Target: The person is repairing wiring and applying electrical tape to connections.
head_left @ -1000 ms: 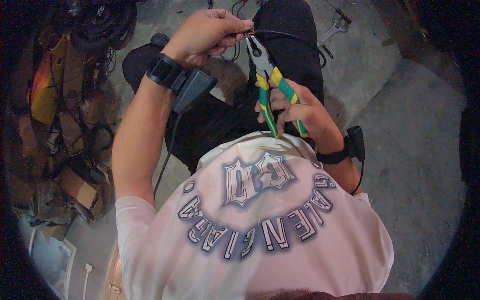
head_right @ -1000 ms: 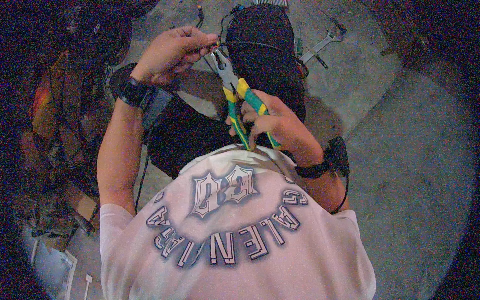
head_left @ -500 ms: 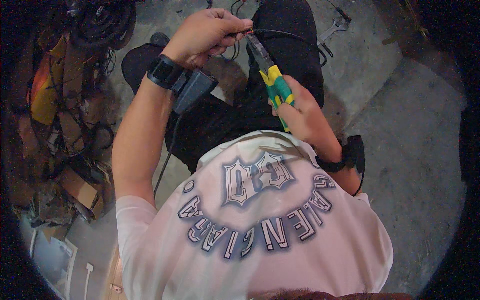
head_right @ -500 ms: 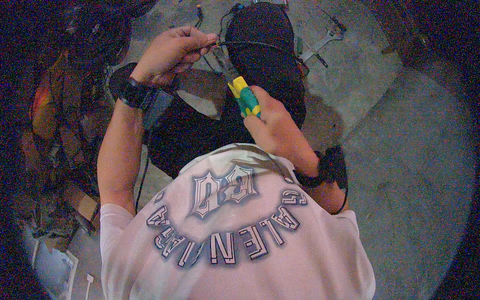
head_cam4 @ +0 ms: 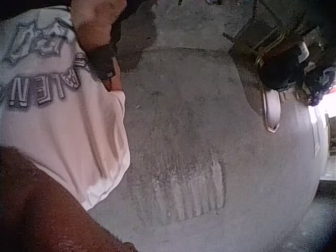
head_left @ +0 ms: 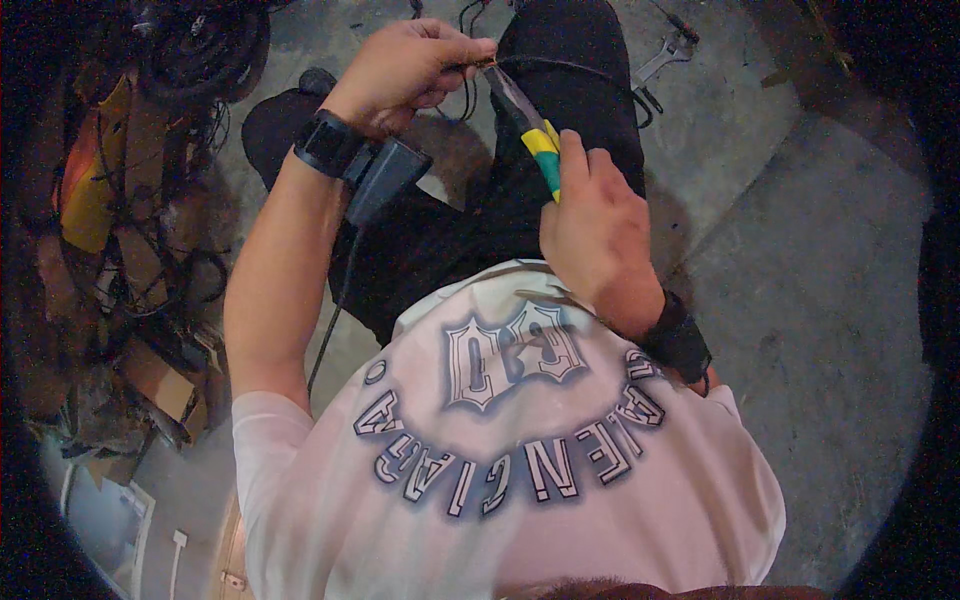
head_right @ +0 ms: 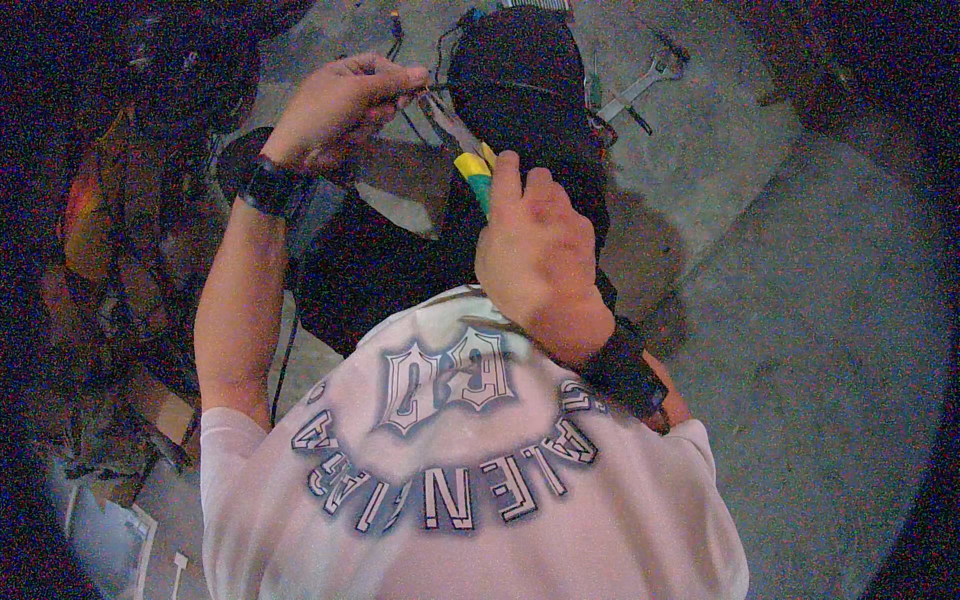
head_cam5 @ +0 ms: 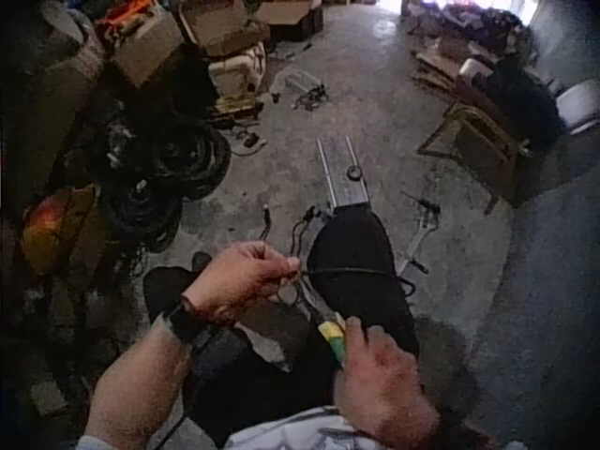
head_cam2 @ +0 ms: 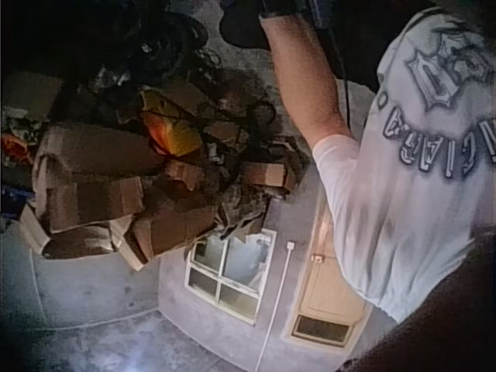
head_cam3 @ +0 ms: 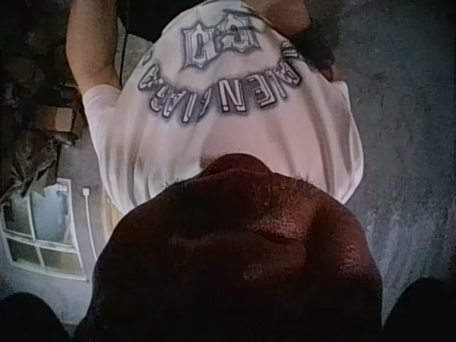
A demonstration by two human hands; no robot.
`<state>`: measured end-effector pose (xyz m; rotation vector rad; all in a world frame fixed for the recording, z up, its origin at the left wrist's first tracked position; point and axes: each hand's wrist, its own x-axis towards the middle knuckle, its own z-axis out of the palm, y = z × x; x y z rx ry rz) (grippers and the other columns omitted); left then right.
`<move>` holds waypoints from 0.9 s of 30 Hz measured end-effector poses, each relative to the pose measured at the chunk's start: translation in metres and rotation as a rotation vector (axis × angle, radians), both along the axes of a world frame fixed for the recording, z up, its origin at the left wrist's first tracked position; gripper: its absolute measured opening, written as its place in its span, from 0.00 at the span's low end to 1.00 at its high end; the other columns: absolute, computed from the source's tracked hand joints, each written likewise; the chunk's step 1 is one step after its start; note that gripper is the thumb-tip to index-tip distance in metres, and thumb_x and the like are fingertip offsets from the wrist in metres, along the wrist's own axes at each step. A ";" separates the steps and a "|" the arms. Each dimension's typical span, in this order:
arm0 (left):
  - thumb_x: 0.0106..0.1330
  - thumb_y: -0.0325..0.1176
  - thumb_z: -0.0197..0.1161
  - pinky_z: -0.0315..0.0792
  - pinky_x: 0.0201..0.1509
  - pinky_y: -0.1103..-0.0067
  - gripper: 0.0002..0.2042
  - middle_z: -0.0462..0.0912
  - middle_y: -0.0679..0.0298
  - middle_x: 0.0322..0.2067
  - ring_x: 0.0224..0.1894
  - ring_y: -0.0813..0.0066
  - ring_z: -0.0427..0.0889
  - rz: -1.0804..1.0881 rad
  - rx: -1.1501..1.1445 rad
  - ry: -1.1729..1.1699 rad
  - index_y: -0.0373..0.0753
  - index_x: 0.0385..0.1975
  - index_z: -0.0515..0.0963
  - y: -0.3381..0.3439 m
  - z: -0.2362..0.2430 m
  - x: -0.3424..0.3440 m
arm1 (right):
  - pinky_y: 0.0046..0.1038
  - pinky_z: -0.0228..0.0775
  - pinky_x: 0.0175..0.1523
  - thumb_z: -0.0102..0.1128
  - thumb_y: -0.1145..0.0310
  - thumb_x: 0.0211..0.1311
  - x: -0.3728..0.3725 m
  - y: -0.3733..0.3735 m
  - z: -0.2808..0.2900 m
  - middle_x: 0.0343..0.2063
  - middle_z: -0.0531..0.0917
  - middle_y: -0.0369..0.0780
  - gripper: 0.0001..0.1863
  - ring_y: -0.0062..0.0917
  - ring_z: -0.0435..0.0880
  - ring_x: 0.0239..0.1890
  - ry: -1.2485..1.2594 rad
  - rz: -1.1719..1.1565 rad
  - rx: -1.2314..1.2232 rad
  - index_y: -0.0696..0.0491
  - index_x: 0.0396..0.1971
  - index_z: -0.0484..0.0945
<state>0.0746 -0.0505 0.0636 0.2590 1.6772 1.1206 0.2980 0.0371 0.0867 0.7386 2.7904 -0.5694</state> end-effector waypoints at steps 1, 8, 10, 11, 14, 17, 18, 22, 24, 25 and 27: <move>0.61 0.44 0.70 0.55 0.19 0.88 0.13 0.75 0.76 0.22 0.18 0.91 0.64 0.001 0.001 0.001 0.41 0.32 0.80 0.001 0.001 0.002 | 0.41 0.77 0.39 0.57 0.71 0.54 0.003 0.002 0.001 0.37 0.77 0.50 0.25 0.44 0.81 0.40 0.001 0.001 0.001 0.59 0.54 0.68; 0.61 0.38 0.71 0.58 0.18 0.89 0.11 0.80 0.70 0.22 0.17 0.89 0.69 -0.076 0.017 -0.022 0.37 0.32 0.80 0.003 -0.004 0.008 | 0.46 0.75 0.41 0.60 0.71 0.49 0.026 0.025 0.011 0.38 0.77 0.52 0.33 0.50 0.81 0.37 0.020 0.072 -0.235 0.60 0.58 0.65; 0.61 0.38 0.70 0.59 0.18 0.89 0.11 0.80 0.69 0.22 0.17 0.89 0.70 -0.089 0.057 -0.066 0.36 0.33 0.80 0.003 -0.007 0.006 | 0.46 0.75 0.42 0.60 0.71 0.49 0.028 0.026 0.011 0.39 0.77 0.53 0.34 0.51 0.81 0.37 0.029 0.096 -0.251 0.60 0.59 0.64; 0.62 0.38 0.70 0.60 0.18 0.89 0.11 0.81 0.69 0.22 0.17 0.89 0.70 -0.054 0.082 -0.046 0.36 0.33 0.80 0.004 -0.007 0.006 | 0.46 0.75 0.42 0.60 0.71 0.48 0.028 0.026 0.011 0.39 0.77 0.53 0.34 0.50 0.81 0.37 0.015 0.101 -0.231 0.61 0.60 0.64; 0.62 0.37 0.69 0.62 0.20 0.90 0.11 0.82 0.67 0.24 0.19 0.89 0.72 -0.029 0.115 -0.065 0.35 0.34 0.80 -0.001 -0.015 -0.004 | 0.45 0.74 0.44 0.59 0.72 0.48 0.025 0.023 0.016 0.41 0.77 0.55 0.35 0.51 0.80 0.40 -0.027 0.091 -0.270 0.62 0.60 0.63; 0.65 0.38 0.66 0.65 0.23 0.91 0.11 0.83 0.68 0.30 0.23 0.89 0.74 -0.094 0.146 -0.105 0.36 0.37 0.80 -0.009 -0.023 -0.013 | 0.42 0.74 0.50 0.58 0.74 0.48 0.032 0.024 0.009 0.46 0.77 0.56 0.35 0.51 0.80 0.45 0.033 0.108 -0.395 0.62 0.61 0.64; 0.67 0.39 0.64 0.66 0.25 0.91 0.11 0.84 0.70 0.35 0.27 0.89 0.75 -0.146 0.170 -0.111 0.38 0.40 0.80 -0.010 -0.024 -0.015 | 0.40 0.73 0.53 0.57 0.74 0.48 0.037 0.027 0.007 0.49 0.77 0.57 0.35 0.51 0.80 0.48 0.116 0.143 -0.460 0.63 0.61 0.64; 0.68 0.39 0.64 0.66 0.25 0.91 0.11 0.83 0.69 0.34 0.27 0.89 0.75 -0.154 0.195 -0.090 0.38 0.40 0.80 -0.016 -0.020 -0.014 | 0.35 0.70 0.59 0.56 0.75 0.48 0.062 0.050 0.029 0.52 0.78 0.53 0.35 0.43 0.80 0.52 0.014 -0.078 -0.924 0.63 0.62 0.64; 0.68 0.40 0.63 0.65 0.24 0.91 0.12 0.83 0.69 0.32 0.26 0.89 0.74 -0.145 0.250 -0.111 0.38 0.40 0.80 -0.019 -0.020 -0.015 | 0.34 0.69 0.58 0.56 0.74 0.50 0.090 0.064 0.027 0.49 0.80 0.47 0.35 0.34 0.80 0.52 0.256 -0.426 -1.070 0.62 0.63 0.64; 0.68 0.40 0.63 0.65 0.24 0.91 0.12 0.83 0.69 0.32 0.26 0.89 0.74 -0.146 0.250 -0.113 0.38 0.40 0.80 -0.019 -0.017 -0.016 | 0.34 0.69 0.58 0.56 0.74 0.50 0.096 0.072 0.027 0.49 0.80 0.47 0.35 0.34 0.80 0.52 0.256 -0.428 -1.070 0.62 0.63 0.64; 0.68 0.40 0.62 0.64 0.22 0.91 0.12 0.82 0.69 0.31 0.25 0.90 0.73 -0.159 0.196 -0.136 0.37 0.40 0.79 -0.020 -0.011 -0.012 | 0.35 0.68 0.58 0.57 0.74 0.53 0.108 0.094 0.023 0.49 0.81 0.44 0.34 0.31 0.79 0.54 0.438 -0.491 -0.996 0.58 0.64 0.64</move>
